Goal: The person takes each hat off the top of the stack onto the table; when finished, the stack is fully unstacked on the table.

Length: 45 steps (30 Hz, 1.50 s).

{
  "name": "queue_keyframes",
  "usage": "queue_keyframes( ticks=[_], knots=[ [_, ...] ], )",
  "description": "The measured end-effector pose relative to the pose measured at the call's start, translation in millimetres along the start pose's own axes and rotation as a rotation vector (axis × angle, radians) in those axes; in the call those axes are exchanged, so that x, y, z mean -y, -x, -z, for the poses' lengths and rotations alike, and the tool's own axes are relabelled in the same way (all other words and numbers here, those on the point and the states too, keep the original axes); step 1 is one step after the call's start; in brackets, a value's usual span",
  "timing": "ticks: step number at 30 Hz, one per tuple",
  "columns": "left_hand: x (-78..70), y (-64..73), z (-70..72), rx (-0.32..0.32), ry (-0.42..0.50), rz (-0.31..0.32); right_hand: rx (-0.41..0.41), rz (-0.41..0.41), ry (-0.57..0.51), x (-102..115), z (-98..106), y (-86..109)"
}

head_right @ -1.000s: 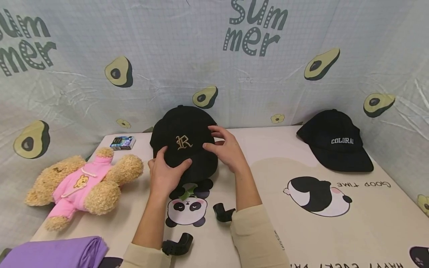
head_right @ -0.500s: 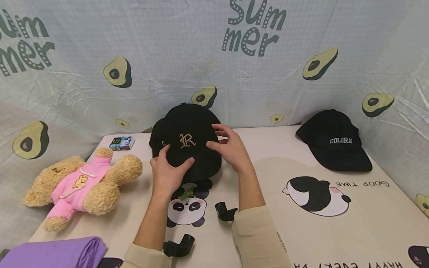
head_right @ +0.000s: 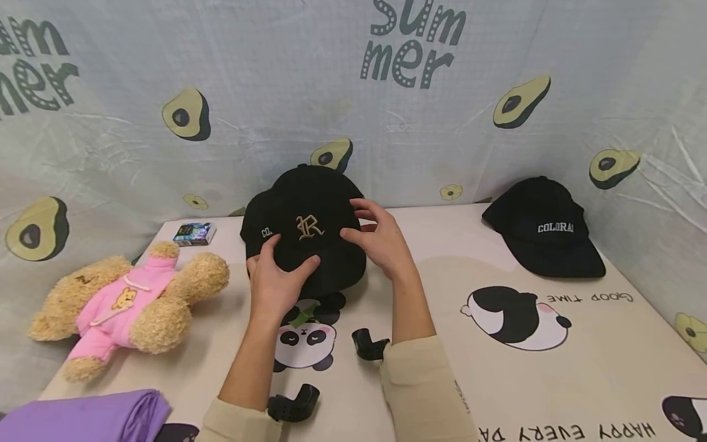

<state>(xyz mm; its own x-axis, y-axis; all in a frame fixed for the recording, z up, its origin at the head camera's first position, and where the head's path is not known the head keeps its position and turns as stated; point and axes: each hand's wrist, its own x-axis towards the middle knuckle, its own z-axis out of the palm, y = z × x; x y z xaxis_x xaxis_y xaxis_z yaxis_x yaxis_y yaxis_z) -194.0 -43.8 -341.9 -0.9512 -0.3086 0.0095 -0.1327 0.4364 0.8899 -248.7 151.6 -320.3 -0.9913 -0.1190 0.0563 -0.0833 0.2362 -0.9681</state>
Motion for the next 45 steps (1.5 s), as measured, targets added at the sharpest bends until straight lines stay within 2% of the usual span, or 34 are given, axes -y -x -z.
queue_keyframes(
  ticks=[19, 31, 36, 45],
  knots=[
    [-7.3, 0.3, -2.7, 0.028, 0.02, -0.005, -0.028, -0.022, -0.007, 3, 9, 4.3],
    [-13.8, -0.9, -13.8, 0.026, 0.037, -0.021, -0.059, -0.017, 0.03, 4, 17, 3.9],
    [-14.0, -2.5, -13.4, 0.038, 0.024, -0.021, -0.038, -0.026, 0.019, 2, 19, 2.4],
    [-16.0, -6.4, -13.0, 0.072, 0.008, -0.064, -0.011, -0.041, 0.015, 0, 29, 1.6]
  ],
)
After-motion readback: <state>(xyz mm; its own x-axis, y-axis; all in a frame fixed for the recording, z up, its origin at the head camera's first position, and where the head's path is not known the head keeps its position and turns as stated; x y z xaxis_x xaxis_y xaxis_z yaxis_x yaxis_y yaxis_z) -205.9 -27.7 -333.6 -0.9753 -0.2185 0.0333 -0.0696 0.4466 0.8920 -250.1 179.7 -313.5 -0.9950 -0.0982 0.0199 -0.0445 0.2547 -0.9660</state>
